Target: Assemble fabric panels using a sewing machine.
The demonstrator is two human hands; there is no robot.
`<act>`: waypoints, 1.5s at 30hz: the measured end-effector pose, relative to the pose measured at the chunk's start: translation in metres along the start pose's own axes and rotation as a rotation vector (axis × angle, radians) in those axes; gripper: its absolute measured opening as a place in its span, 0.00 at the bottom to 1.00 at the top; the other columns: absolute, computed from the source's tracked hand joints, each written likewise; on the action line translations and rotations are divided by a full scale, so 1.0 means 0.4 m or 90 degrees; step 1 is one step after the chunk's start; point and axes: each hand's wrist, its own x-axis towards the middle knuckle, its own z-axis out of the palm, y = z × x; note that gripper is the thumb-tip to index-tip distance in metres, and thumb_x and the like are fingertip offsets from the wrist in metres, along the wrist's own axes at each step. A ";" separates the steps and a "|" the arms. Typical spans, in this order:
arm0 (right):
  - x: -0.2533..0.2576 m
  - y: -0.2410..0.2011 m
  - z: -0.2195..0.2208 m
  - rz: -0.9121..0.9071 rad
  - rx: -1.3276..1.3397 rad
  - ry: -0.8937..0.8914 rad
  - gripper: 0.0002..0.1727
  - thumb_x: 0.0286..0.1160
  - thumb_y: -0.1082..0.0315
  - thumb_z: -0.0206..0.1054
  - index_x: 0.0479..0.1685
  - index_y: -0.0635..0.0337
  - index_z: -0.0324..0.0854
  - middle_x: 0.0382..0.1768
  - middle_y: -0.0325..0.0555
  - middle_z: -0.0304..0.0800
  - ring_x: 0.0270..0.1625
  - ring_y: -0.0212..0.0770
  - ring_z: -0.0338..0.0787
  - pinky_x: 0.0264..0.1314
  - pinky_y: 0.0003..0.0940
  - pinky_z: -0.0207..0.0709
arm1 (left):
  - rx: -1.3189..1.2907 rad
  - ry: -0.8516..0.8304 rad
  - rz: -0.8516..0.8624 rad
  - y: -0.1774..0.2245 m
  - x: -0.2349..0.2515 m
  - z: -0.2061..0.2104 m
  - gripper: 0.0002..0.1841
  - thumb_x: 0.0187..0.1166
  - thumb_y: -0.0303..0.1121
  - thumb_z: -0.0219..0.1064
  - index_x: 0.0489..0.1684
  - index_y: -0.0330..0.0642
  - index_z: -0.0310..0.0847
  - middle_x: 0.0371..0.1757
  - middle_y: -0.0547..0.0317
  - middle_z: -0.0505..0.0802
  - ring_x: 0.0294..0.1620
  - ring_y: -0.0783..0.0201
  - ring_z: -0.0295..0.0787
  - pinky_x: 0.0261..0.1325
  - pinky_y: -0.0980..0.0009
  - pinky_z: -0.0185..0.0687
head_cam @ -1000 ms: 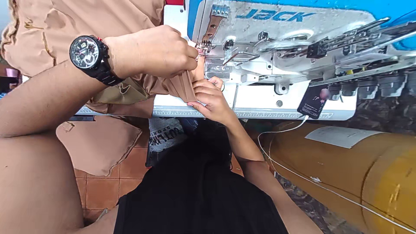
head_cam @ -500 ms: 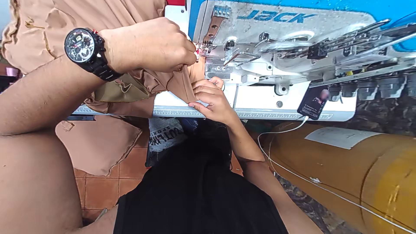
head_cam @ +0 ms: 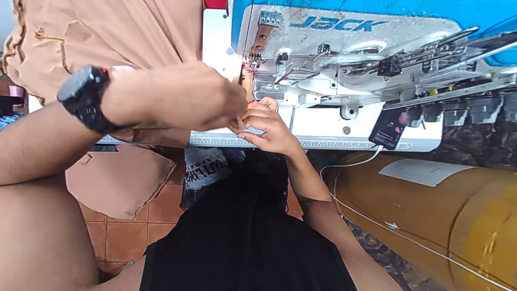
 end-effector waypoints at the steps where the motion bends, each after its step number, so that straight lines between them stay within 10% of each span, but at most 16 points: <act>1: -0.003 0.000 0.002 -0.004 0.002 0.005 0.12 0.76 0.61 0.73 0.30 0.59 0.92 0.40 0.44 0.96 0.57 0.39 0.89 0.72 0.52 0.63 | 0.000 0.016 0.000 0.029 0.001 0.018 0.14 0.81 0.34 0.53 0.33 0.42 0.85 0.32 0.58 0.86 0.29 0.59 0.86 0.25 0.60 0.78; 7: -0.007 -0.005 0.007 0.006 0.005 0.011 0.11 0.77 0.61 0.73 0.32 0.57 0.93 0.42 0.42 0.97 0.61 0.38 0.90 0.75 0.54 0.62 | 0.084 -0.011 -0.086 -0.023 -0.002 0.053 0.17 0.82 0.40 0.52 0.27 0.40 0.80 0.30 0.51 0.85 0.29 0.48 0.86 0.24 0.49 0.74; 11: -0.005 -0.005 0.008 0.000 0.008 0.024 0.10 0.77 0.63 0.73 0.32 0.58 0.93 0.42 0.43 0.97 0.62 0.39 0.90 0.74 0.53 0.63 | 0.032 0.025 -0.048 -0.061 -0.013 0.031 0.16 0.83 0.42 0.54 0.28 0.46 0.82 0.29 0.60 0.84 0.29 0.58 0.85 0.26 0.56 0.74; 15: -0.010 -0.013 0.007 0.001 0.019 0.018 0.10 0.77 0.64 0.72 0.33 0.60 0.93 0.41 0.44 0.97 0.62 0.40 0.89 0.75 0.52 0.63 | 0.093 0.034 -0.082 -0.025 -0.018 0.096 0.30 0.76 0.62 0.60 0.40 0.39 0.86 0.45 0.47 0.88 0.42 0.47 0.88 0.35 0.51 0.78; 21: 0.051 -0.037 -0.029 -0.009 0.126 0.059 0.09 0.74 0.70 0.73 0.32 0.69 0.90 0.41 0.50 0.94 0.59 0.42 0.89 0.66 0.37 0.82 | 0.135 0.258 -0.159 -0.010 -0.048 0.159 0.11 0.80 0.23 0.58 0.51 0.35 0.86 0.50 0.39 0.89 0.49 0.40 0.89 0.43 0.48 0.82; 34: 0.048 -0.006 -0.016 0.008 -0.070 0.065 0.06 0.74 0.73 0.73 0.35 0.68 0.91 0.46 0.54 0.95 0.61 0.48 0.91 0.68 0.39 0.83 | 0.240 0.261 -0.102 -0.105 -0.036 0.188 0.15 0.83 0.18 0.55 0.51 0.38 0.90 0.53 0.47 0.95 0.44 0.44 0.85 0.40 0.53 0.72; 45: 0.035 -0.031 -0.119 0.122 -0.416 0.086 0.12 0.78 0.76 0.64 0.51 0.62 0.93 0.52 0.56 0.95 0.58 0.56 0.92 0.63 0.55 0.80 | 0.270 0.187 -0.233 -0.113 0.013 0.145 0.11 0.84 0.25 0.55 0.48 0.34 0.84 0.47 0.38 0.91 0.60 0.34 0.86 0.51 0.42 0.76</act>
